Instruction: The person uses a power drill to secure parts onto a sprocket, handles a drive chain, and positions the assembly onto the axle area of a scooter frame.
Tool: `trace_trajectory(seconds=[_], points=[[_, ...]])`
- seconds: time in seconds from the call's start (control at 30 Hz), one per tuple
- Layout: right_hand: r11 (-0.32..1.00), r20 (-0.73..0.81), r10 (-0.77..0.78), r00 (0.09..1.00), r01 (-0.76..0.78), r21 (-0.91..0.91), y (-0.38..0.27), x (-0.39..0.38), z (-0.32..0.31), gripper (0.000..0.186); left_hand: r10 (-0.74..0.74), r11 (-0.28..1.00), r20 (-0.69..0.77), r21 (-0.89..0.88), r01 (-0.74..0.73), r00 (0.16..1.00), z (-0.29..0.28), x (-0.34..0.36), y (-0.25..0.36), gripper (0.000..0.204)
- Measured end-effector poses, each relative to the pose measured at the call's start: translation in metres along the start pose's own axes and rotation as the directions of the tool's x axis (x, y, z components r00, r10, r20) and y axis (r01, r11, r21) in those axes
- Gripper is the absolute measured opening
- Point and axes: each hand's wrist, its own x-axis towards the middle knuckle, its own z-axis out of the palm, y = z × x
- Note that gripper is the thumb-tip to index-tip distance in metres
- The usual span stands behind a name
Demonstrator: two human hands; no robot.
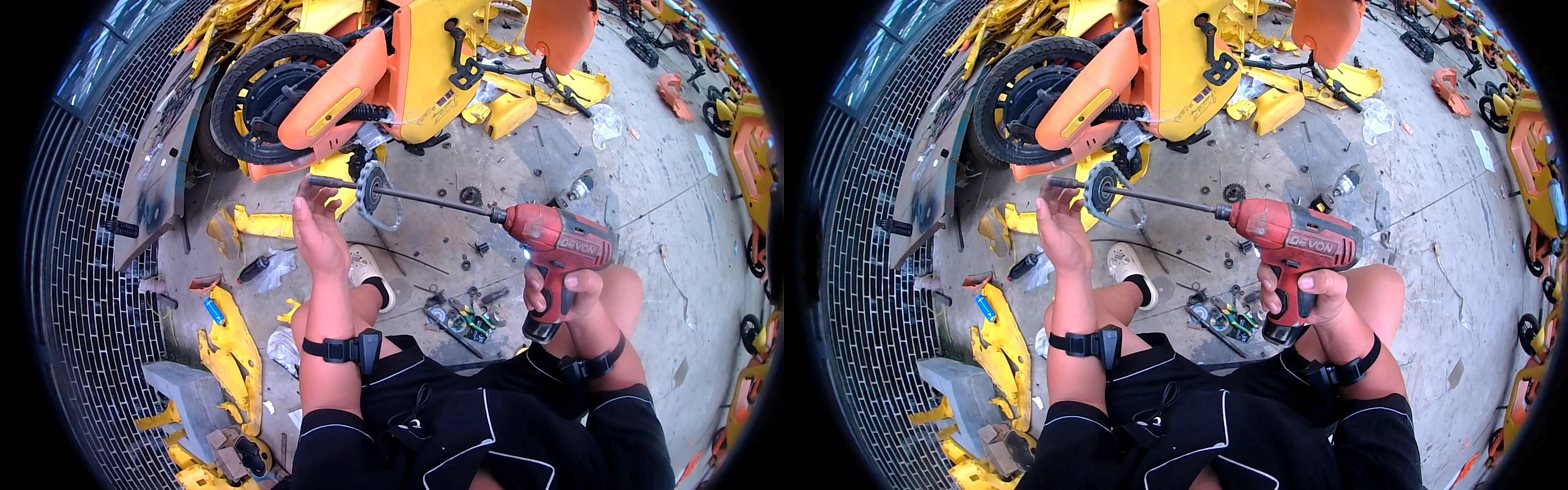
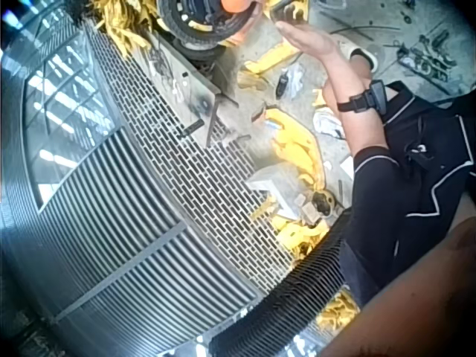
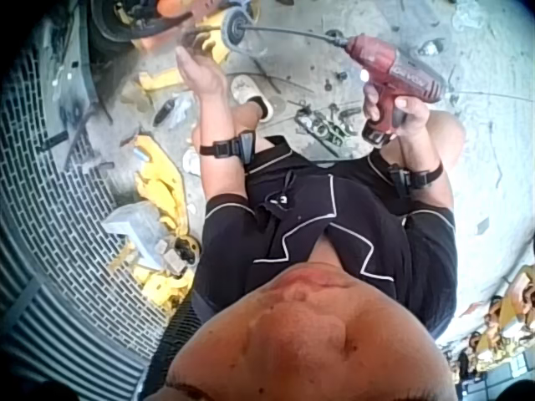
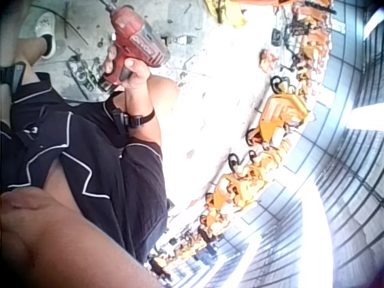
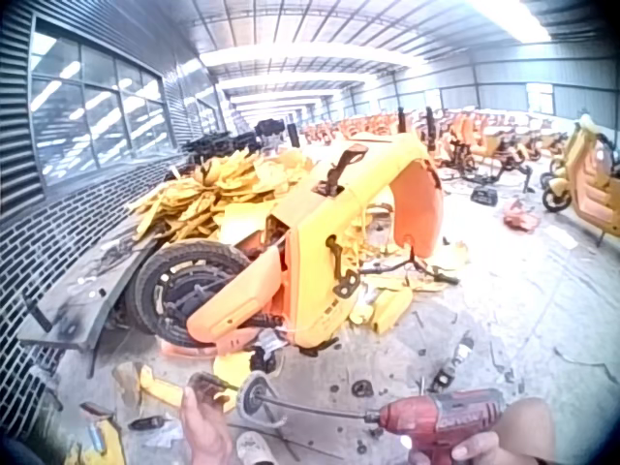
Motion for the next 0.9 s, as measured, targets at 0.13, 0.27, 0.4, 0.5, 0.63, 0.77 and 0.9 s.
trace_trajectory(seconds=[0.13, 0.27, 0.4, 0.5, 0.63, 0.77, 0.9], points=[[1.000, -0.006, -0.002, 1.000, 0.002, 0.004, 0.0005, -0.0002, -0.0002, 0.076, -0.002, 1.000, 0.003, 0.004, 0.002, 1.000, 0.0000, 0.0001, 0.0002, 0.050], [1.000, -0.013, -0.002, 1.000, 0.002, 0.005, 0.0005, -0.0005, 0.0006, 0.076, -0.004, 1.000, -0.004, 0.009, 0.004, 1.000, 0.0017, -0.0012, 0.0009, 0.050], [1.000, -0.012, -0.006, 1.000, 0.006, 0.004, 0.0008, -0.0008, 0.0004, 0.076, -0.006, 1.000, -0.004, 0.003, 0.006, 1.000, 0.0020, -0.0011, 0.0010, 0.050], [1.000, -0.012, -0.003, 1.000, 0.003, 0.001, 0.0008, -0.0006, -0.0006, 0.077, -0.009, 1.000, -0.004, 0.003, 0.009, 1.000, 0.0030, -0.0010, 0.0012, 0.050], [0.998, 0.017, 0.010, 1.000, -0.011, 0.064, -0.0012, 0.0007, 0.0030, 0.071, -0.011, 1.000, -0.004, 0.003, 0.011, 1.000, 0.0018, -0.0006, 0.0000, 0.051], [0.997, 0.012, 0.012, 1.000, -0.013, 0.070, -0.0012, 0.0006, 0.0033, 0.072, -0.011, 1.000, -0.005, 0.002, 0.011, 1.000, 0.0030, -0.0011, -0.0001, 0.051], [0.997, 0.011, 0.011, 1.000, -0.012, 0.072, -0.0010, 0.0005, 0.0029, 0.072, -0.023, 1.000, -0.002, -0.009, 0.023, 1.000, 0.0024, -0.0010, -0.0002, 0.049]])
